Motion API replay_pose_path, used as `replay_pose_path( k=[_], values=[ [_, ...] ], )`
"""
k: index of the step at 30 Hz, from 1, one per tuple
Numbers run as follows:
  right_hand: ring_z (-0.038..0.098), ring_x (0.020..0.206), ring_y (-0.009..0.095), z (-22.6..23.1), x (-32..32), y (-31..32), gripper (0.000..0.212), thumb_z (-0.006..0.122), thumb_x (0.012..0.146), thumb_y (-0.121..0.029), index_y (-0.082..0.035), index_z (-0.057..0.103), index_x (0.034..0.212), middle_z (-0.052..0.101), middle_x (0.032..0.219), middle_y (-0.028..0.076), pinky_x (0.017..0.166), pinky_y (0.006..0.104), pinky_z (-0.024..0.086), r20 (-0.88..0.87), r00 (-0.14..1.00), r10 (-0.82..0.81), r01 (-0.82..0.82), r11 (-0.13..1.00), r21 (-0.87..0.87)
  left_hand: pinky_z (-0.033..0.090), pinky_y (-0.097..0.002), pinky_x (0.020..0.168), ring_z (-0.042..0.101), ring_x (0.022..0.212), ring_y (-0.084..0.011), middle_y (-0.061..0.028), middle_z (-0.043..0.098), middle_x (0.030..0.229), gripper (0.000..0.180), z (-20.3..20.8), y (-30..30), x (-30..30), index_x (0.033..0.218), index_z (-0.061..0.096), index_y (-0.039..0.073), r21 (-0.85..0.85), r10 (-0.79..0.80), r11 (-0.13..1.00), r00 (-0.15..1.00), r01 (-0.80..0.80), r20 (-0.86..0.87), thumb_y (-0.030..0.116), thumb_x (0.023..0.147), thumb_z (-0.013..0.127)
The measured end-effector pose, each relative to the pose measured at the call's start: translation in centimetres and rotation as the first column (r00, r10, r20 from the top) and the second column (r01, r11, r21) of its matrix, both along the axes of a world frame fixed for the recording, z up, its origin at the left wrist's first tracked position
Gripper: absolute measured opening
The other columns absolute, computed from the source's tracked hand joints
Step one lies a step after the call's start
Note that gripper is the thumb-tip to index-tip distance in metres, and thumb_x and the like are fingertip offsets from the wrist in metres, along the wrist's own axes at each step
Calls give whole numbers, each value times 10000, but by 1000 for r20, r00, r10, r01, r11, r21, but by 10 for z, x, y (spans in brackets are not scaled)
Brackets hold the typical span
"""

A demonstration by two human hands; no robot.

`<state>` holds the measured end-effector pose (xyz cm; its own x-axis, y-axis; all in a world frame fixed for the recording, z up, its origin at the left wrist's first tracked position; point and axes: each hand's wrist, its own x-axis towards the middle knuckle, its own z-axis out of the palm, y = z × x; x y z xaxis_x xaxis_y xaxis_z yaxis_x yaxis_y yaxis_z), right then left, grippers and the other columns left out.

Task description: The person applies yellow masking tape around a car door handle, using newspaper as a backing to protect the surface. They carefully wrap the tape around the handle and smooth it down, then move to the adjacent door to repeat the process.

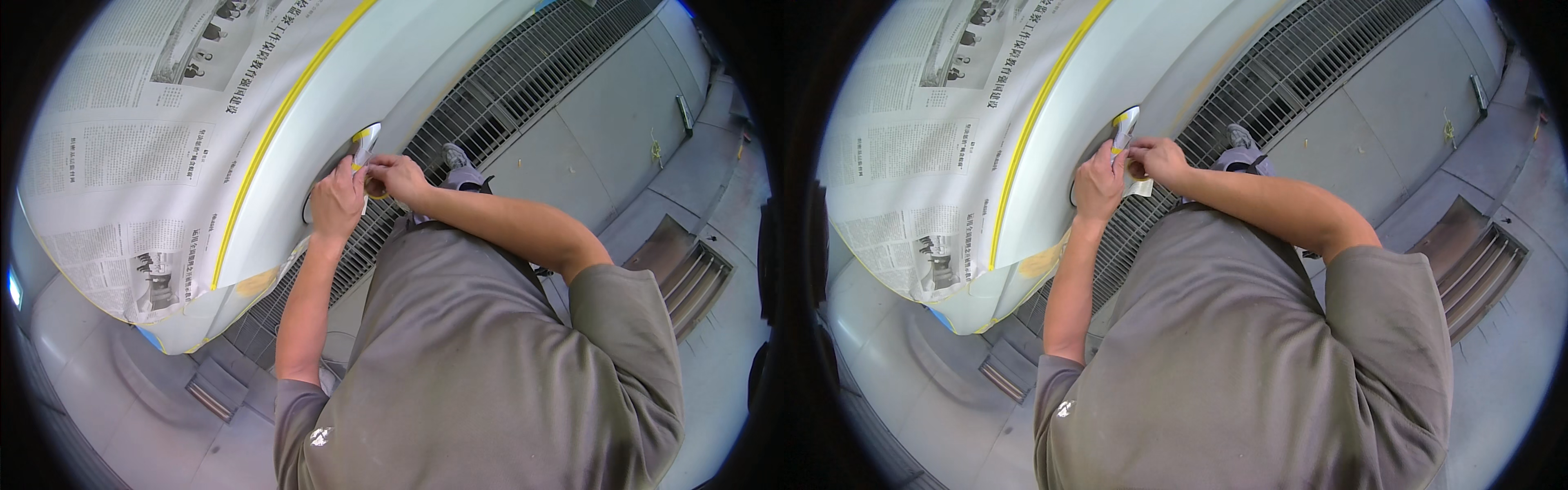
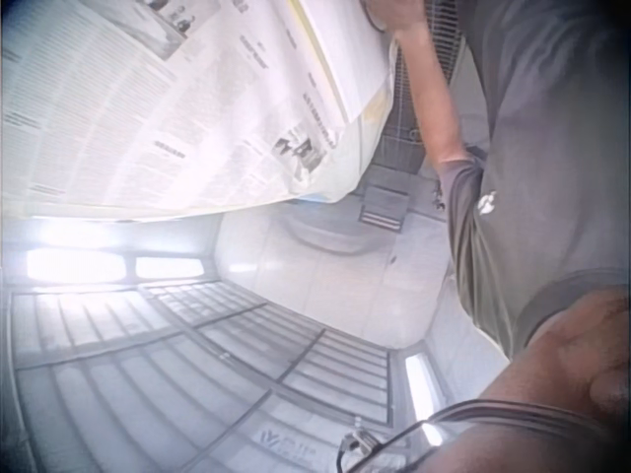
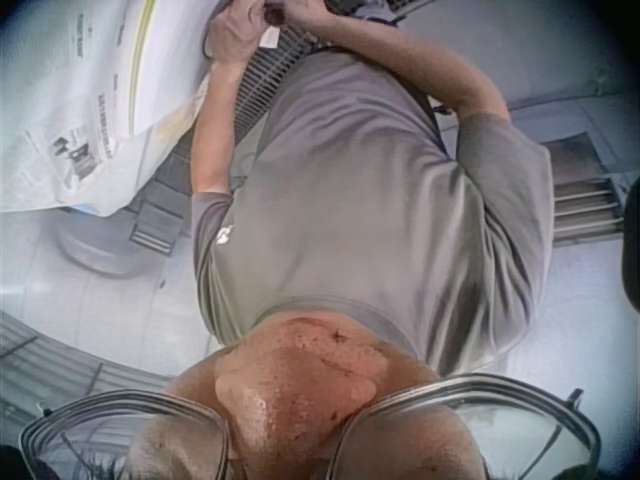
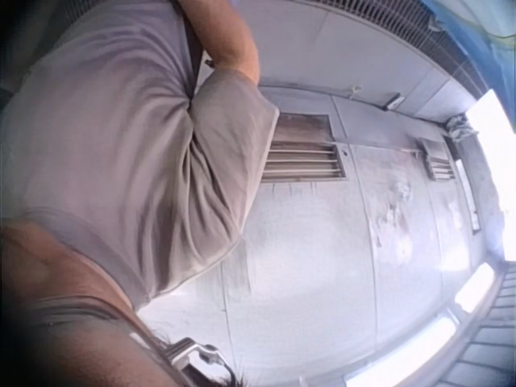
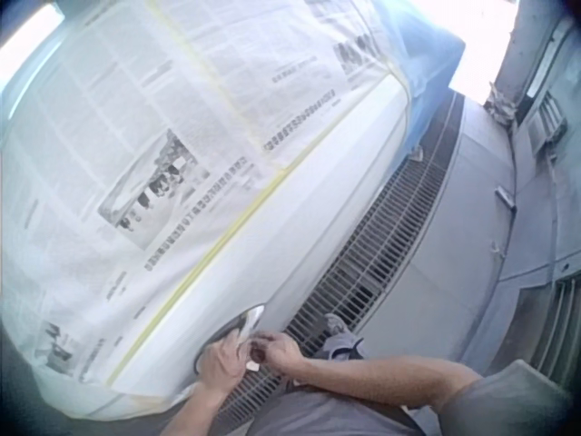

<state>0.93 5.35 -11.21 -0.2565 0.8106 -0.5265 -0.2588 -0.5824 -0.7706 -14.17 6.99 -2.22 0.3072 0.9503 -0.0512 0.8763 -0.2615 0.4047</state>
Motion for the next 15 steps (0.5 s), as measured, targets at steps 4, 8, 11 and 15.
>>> replay_pose_path(
  k=[4, 8, 11, 15],
  values=[
    [719, 729, 183, -19, 19, 2, 185, 668, 999, -164, 0, 755, 1007, 751, 832, 88, 683, 331, 567, 112, 988, 106, -68, 952, -299, 569, -561, 715, 720, 808, -485, -258, 741, 863, 306, 7, 0, 5, 1106, 673, 6, 0, 14, 1000, 994, -14, -107, 300, 1021, 683],
    [696, 729, 151, -24, 24, -5, 188, 661, 1051, -207, -34, 733, 1036, 727, 854, 57, 705, 307, 580, -119, 981, 157, -184, 944, -275, 582, -555, 655, 737, 725, -448, -205, 739, 789, 311, 10, 4, 20, 984, 625, 33, -9, -16, 1000, 949, 14, -316, 339, 1028, 666],
    [695, 741, 143, -15, 25, -7, 198, 650, 1068, -206, -24, 718, 1026, 719, 863, 50, 700, 305, 583, -122, 979, 165, -192, 947, -259, 584, -579, 667, 731, 710, -467, -238, 731, 761, 379, 5, 10, 31, 903, 610, 52, -16, 76, 996, 947, -86, -312, 405, 1029, 668],
    [718, 747, 146, 2, 37, -3, 253, 624, 1069, -228, -6, 746, 1079, 750, 861, 66, 715, 317, 598, -11, 952, 305, -303, 940, -159, 593, -543, 722, 745, 824, -434, -241, 756, 915, 361, 6, 1, 28, 1047, 682, 16, 36, 100, 995, 969, -94, -224, 373, 1001, 708]
  ],
)
